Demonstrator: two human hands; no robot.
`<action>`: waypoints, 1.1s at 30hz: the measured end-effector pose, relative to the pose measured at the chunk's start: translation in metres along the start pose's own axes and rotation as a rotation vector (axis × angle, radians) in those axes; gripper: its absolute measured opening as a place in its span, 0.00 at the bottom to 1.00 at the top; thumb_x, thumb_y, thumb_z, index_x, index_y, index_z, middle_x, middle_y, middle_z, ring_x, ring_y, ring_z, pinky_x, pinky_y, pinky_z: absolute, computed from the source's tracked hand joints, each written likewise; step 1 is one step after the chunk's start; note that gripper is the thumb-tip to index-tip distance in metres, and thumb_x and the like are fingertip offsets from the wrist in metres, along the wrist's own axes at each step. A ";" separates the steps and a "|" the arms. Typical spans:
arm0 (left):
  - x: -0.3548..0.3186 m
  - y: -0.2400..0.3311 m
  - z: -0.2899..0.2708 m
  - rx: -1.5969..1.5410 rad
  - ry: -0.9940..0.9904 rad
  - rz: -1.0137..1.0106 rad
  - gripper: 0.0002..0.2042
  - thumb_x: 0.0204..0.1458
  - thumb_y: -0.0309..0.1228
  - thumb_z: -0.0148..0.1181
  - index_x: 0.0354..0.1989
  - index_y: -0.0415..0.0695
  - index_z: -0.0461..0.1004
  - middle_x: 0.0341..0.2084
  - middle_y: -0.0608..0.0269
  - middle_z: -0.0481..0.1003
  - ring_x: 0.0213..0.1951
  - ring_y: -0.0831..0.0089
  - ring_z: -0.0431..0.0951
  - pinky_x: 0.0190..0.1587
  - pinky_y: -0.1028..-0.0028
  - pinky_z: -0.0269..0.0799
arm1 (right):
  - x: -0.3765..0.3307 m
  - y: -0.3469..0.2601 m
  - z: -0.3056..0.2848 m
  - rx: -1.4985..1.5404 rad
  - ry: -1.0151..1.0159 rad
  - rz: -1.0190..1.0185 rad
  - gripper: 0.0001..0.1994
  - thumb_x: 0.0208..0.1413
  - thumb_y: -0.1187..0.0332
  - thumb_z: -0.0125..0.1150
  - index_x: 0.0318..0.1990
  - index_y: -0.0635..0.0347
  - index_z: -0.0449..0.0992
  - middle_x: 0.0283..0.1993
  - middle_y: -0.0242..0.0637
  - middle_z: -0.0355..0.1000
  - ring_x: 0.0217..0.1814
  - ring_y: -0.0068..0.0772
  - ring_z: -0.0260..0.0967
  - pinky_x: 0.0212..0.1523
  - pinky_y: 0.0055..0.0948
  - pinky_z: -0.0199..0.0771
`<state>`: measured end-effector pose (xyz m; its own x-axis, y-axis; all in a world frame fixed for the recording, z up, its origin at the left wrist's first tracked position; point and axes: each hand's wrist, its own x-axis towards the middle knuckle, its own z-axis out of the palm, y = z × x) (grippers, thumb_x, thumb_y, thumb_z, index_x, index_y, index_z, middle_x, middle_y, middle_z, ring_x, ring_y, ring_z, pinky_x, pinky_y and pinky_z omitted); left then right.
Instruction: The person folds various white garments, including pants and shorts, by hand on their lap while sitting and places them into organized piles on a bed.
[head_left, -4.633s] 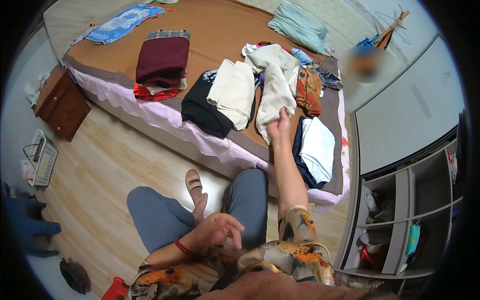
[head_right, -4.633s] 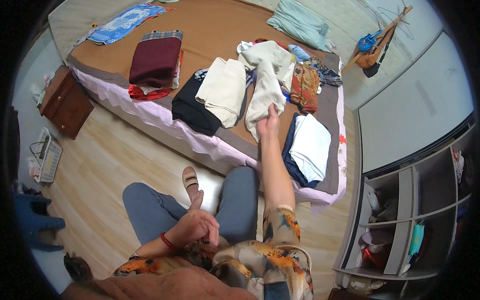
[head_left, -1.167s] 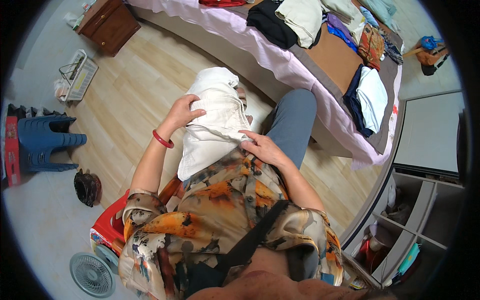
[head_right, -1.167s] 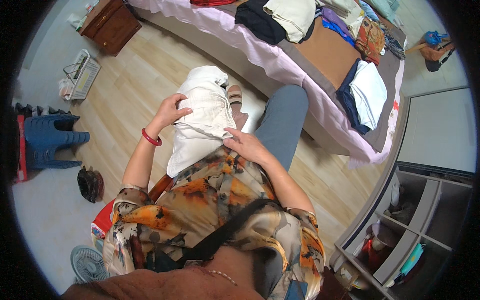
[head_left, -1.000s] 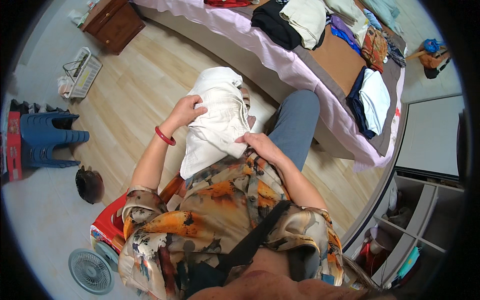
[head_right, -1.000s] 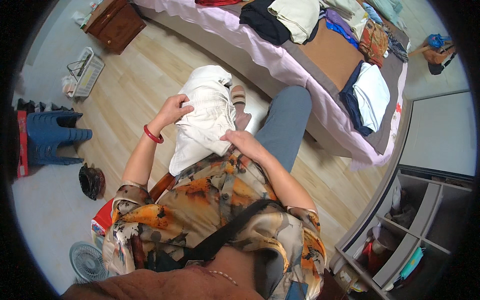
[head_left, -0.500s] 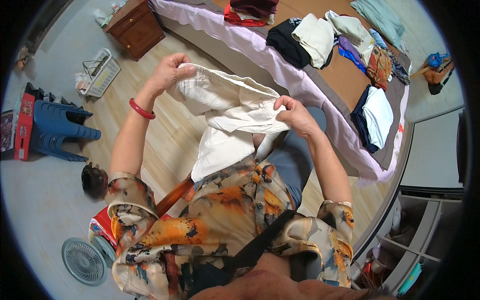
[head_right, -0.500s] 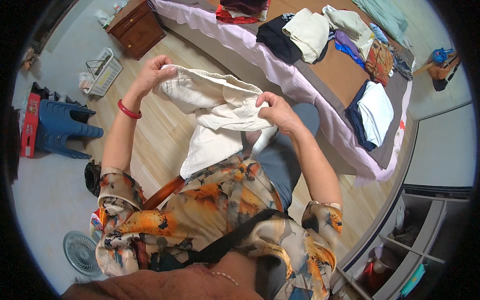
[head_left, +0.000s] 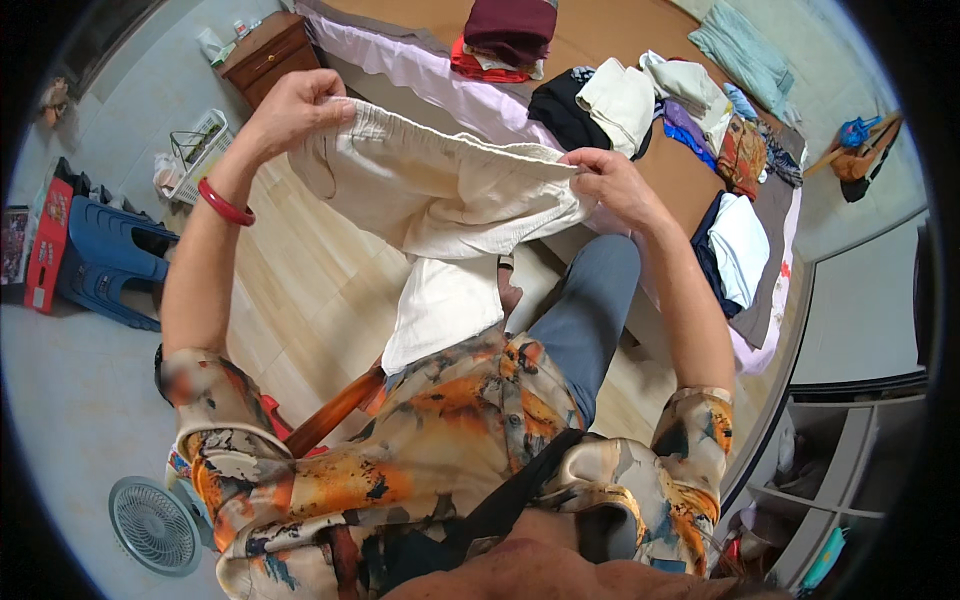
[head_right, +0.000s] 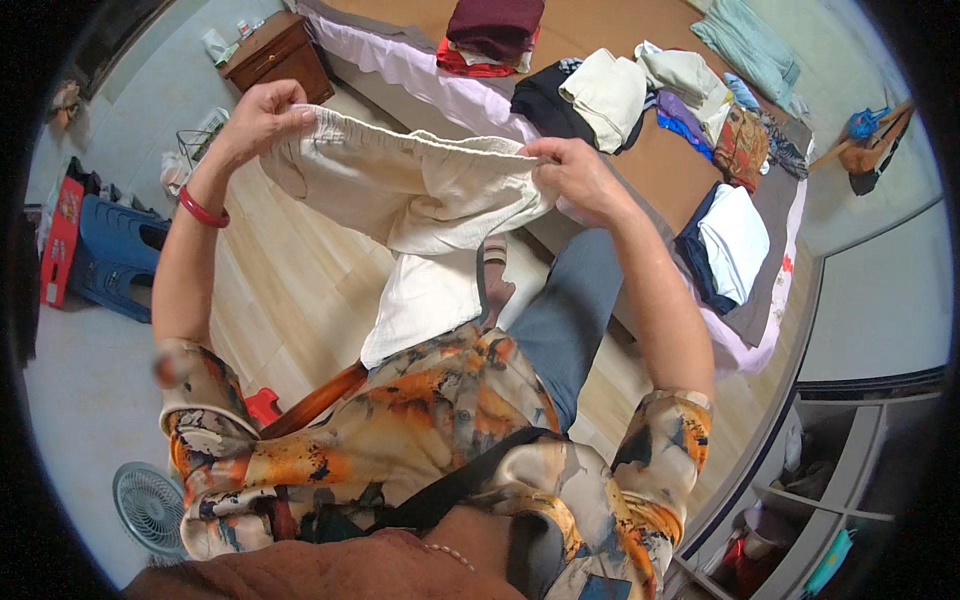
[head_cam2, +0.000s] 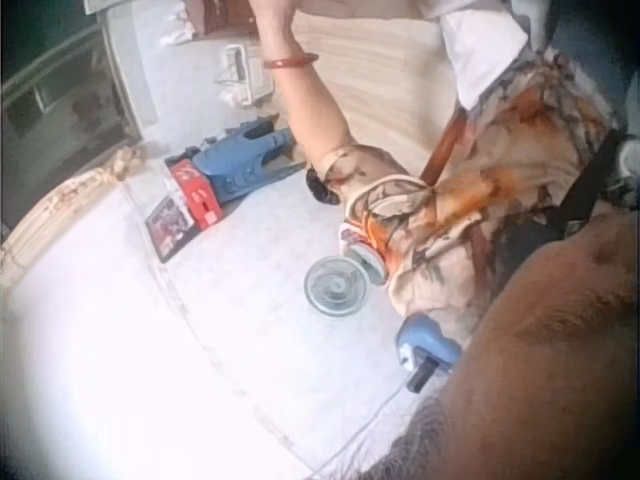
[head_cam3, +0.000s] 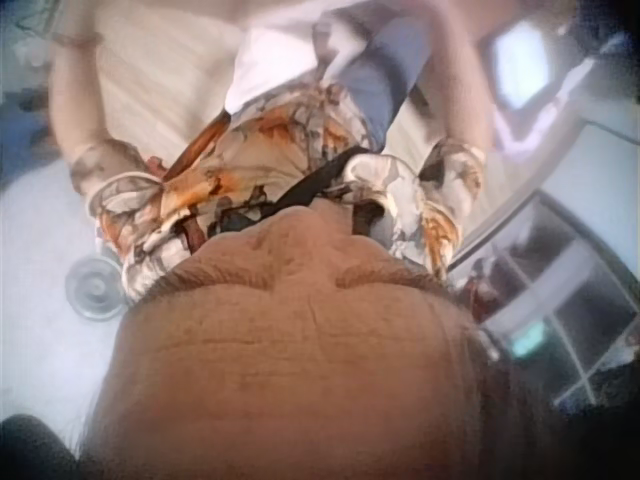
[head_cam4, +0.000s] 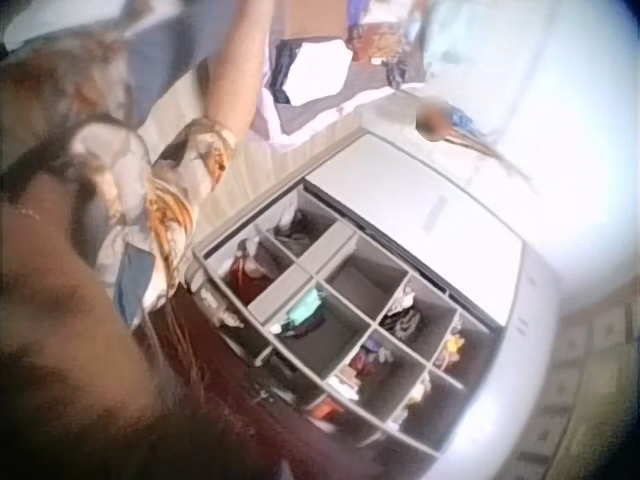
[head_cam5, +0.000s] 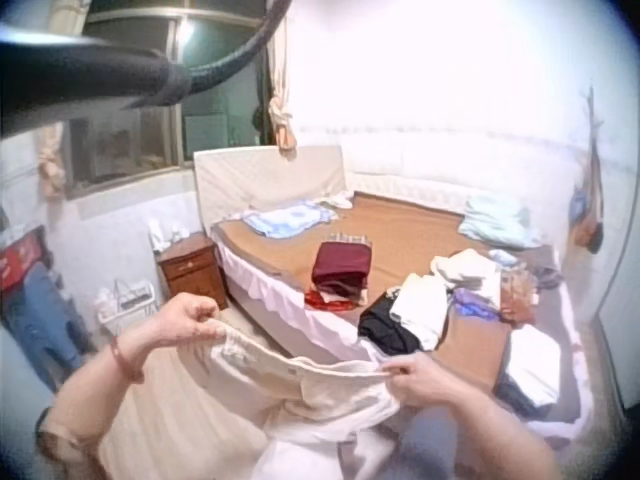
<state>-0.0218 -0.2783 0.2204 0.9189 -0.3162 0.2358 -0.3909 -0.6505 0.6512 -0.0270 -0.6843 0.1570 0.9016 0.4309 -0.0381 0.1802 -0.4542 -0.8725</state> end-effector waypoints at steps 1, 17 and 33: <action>0.005 0.007 -0.006 0.132 0.013 0.064 0.13 0.47 0.32 0.62 0.25 0.36 0.67 0.16 0.66 0.67 0.22 0.81 0.63 0.25 0.75 0.62 | 0.007 -0.005 -0.007 -0.183 0.016 -0.091 0.15 0.46 0.76 0.51 0.43 0.66 0.75 0.33 0.36 0.75 0.35 0.25 0.69 0.40 0.26 0.69; 0.104 0.149 -0.097 1.327 0.529 0.818 0.03 0.39 0.27 0.58 0.21 0.48 0.69 0.23 0.60 0.73 0.33 0.62 0.75 0.34 0.63 0.67 | 0.012 -0.184 -0.198 -0.704 0.823 -0.454 0.05 0.48 0.74 0.50 0.33 0.61 0.72 0.32 0.51 0.69 0.33 0.53 0.68 0.35 0.43 0.68; 0.163 0.190 -0.097 1.400 0.801 0.824 0.06 0.49 0.26 0.48 0.36 0.47 0.68 0.31 0.66 0.72 0.51 0.69 0.67 0.56 0.42 0.54 | -0.028 -0.210 -0.296 -0.729 0.945 -0.513 0.07 0.51 0.69 0.52 0.24 0.56 0.74 0.19 0.29 0.66 0.21 0.24 0.63 0.21 0.26 0.62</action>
<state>0.0585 -0.3862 0.4520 0.1222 -0.7258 0.6770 -0.0710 -0.6867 -0.7234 0.0266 -0.8315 0.4850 0.5391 0.1031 0.8359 0.4868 -0.8480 -0.2093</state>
